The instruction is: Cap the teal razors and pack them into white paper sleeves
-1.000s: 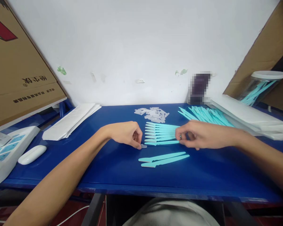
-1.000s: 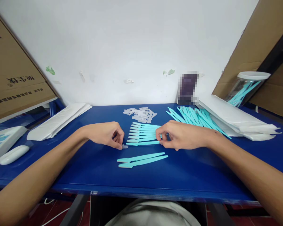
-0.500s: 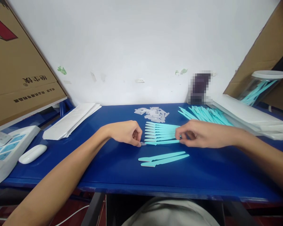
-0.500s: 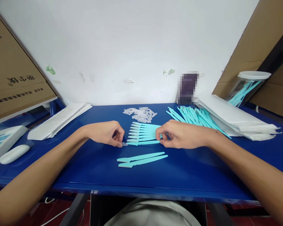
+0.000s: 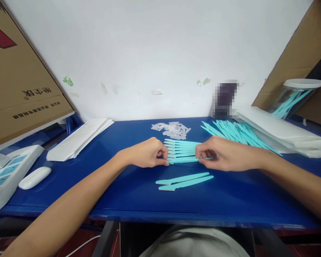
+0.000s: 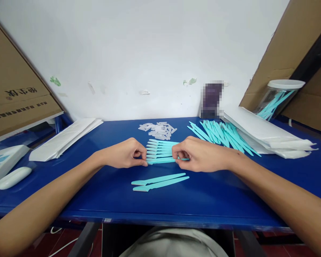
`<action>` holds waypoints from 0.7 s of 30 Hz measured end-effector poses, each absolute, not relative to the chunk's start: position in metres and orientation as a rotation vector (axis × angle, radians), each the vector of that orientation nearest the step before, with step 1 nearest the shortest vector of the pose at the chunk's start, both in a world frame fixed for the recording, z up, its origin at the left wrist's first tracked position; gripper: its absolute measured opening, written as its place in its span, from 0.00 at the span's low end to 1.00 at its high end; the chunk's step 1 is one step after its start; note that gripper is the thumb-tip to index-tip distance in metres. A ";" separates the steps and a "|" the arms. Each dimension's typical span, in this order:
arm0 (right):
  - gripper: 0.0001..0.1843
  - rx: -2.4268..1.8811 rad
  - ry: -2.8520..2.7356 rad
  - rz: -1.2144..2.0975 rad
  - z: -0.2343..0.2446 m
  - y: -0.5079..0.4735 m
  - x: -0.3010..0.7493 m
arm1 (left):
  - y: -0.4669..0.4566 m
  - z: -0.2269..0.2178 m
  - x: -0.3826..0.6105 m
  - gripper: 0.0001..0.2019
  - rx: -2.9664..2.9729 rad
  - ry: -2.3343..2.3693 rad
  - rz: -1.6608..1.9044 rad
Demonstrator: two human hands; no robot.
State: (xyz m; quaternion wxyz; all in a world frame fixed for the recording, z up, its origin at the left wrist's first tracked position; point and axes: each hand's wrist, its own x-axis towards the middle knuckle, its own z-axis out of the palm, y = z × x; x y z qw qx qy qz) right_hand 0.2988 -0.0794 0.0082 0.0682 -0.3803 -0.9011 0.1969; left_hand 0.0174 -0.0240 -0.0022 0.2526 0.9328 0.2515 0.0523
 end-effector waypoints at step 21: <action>0.12 -1.154 -2.784 0.511 0.009 -0.087 0.290 | 0.051 -0.028 -0.023 0.20 2.959 1.157 0.259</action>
